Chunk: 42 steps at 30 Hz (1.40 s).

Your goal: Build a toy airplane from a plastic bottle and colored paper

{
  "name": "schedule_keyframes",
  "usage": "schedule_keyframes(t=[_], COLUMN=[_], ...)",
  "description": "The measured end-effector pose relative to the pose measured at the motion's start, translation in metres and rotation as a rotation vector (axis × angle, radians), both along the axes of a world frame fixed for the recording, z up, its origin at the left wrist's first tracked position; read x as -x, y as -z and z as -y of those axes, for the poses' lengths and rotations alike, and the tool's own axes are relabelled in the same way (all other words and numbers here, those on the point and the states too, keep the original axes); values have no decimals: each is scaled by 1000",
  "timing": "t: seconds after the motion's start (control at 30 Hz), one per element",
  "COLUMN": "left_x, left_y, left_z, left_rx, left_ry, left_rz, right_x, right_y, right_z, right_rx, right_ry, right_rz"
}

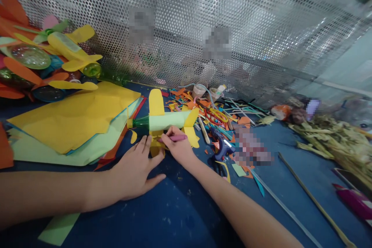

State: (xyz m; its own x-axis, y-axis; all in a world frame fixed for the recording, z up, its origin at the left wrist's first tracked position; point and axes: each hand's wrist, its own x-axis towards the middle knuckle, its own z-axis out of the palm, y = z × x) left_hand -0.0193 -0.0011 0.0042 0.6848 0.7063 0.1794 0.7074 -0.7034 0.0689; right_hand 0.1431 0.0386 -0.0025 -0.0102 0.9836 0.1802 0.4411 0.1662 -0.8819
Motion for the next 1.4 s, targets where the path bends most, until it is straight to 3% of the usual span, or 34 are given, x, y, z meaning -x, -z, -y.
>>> schedule_keyframes(t=[0.73,1.4], left_x=[0,-1], left_y=[-1,-3], left_z=[1,1], left_rx=[-51,-8], left_ry=[7,-5], left_rz=[-17,-24], right_x=[0,0], right_y=[4,2], right_z=[-3,0], right_rx=[-35,38], right_ry=[-6,-32], right_rz=[-18,-48])
